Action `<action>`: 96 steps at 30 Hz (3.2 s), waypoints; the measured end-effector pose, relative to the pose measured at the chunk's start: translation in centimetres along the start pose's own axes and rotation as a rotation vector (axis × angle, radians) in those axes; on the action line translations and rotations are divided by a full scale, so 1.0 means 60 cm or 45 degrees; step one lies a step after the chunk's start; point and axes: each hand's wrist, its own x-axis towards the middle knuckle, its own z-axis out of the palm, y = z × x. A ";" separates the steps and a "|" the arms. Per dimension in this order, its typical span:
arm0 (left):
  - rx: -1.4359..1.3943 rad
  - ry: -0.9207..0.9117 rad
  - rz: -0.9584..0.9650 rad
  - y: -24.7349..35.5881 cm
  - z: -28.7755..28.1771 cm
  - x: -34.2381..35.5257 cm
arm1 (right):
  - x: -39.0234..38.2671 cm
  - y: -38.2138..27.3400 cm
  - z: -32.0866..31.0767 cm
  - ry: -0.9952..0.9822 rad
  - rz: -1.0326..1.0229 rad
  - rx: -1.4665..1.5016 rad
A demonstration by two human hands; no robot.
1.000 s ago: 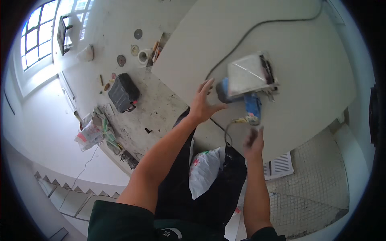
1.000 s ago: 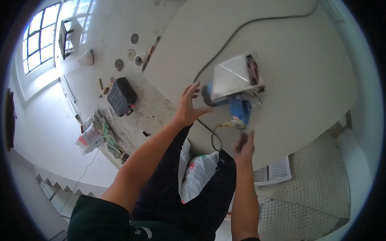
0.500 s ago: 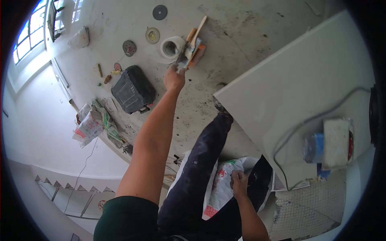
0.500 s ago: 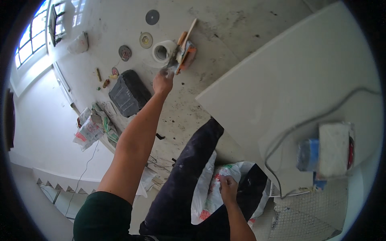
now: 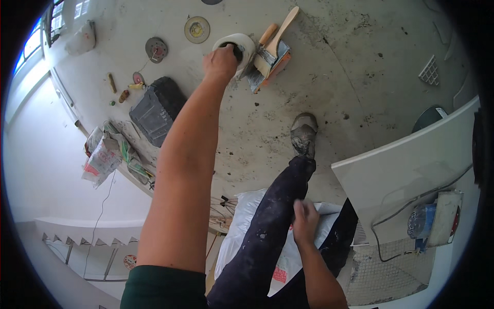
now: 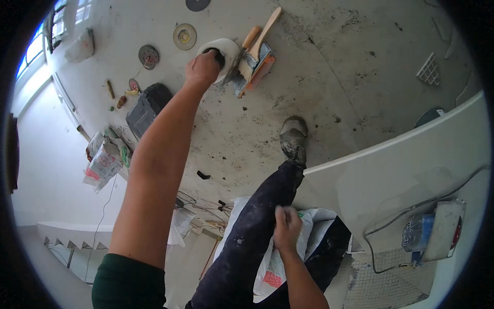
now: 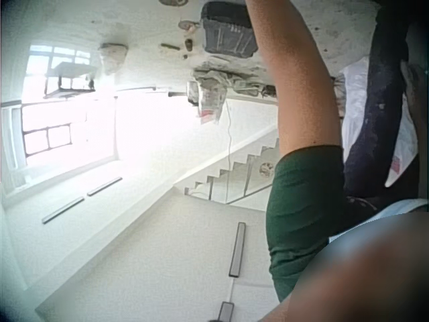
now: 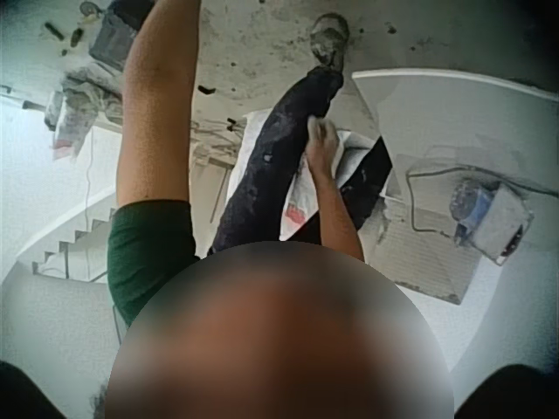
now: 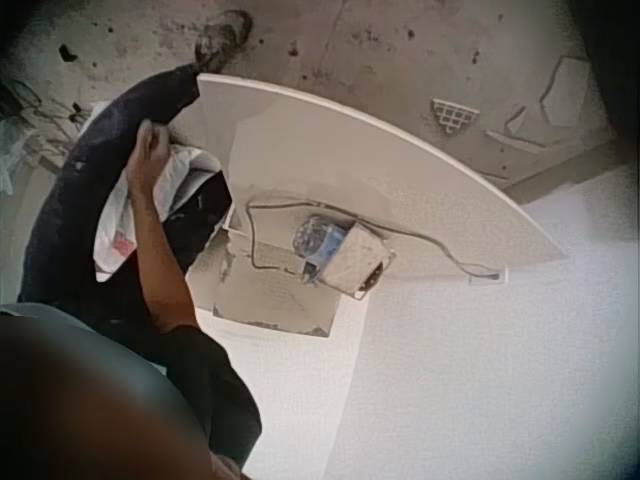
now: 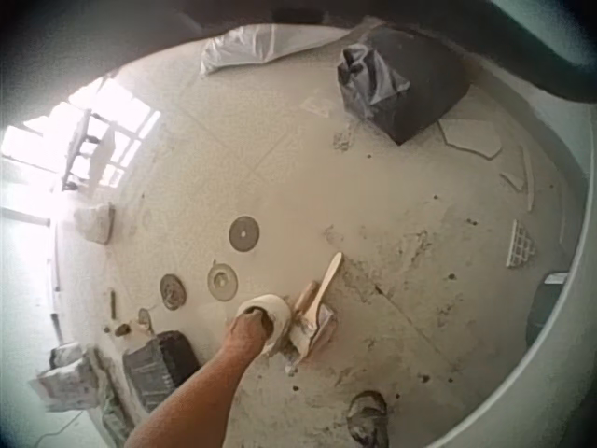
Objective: The recorder is disassembling and repairing components of a handheld circular saw.
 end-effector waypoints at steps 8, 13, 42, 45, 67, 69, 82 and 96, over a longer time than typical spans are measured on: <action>0.520 -0.119 0.383 -0.036 0.009 0.028 | 0.188 -0.274 0.311 -0.019 -0.686 0.288; 0.367 -0.080 0.473 -0.038 0.003 0.010 | 0.343 -0.391 0.415 0.457 -1.304 -0.286; -1.908 -0.346 -0.108 0.258 -0.206 -0.699 | -0.155 -0.095 -0.101 0.303 -0.797 0.198; -1.532 -0.402 0.086 0.343 -0.262 -0.778 | -0.210 -0.072 -0.208 0.132 -0.850 0.412; -0.883 -0.795 0.547 0.854 -0.237 -1.075 | -0.178 0.142 -0.915 -0.334 -0.454 0.501; -1.066 -0.736 0.580 0.865 -0.236 -1.048 | -0.174 0.149 -0.919 -0.230 -0.413 0.643; -1.007 -0.276 0.501 0.857 -0.350 -0.900 | -0.159 0.053 -0.878 -0.085 -0.449 1.086; -0.649 0.131 0.267 1.003 -0.363 -0.892 | -0.054 0.037 -0.971 -0.588 -0.331 0.946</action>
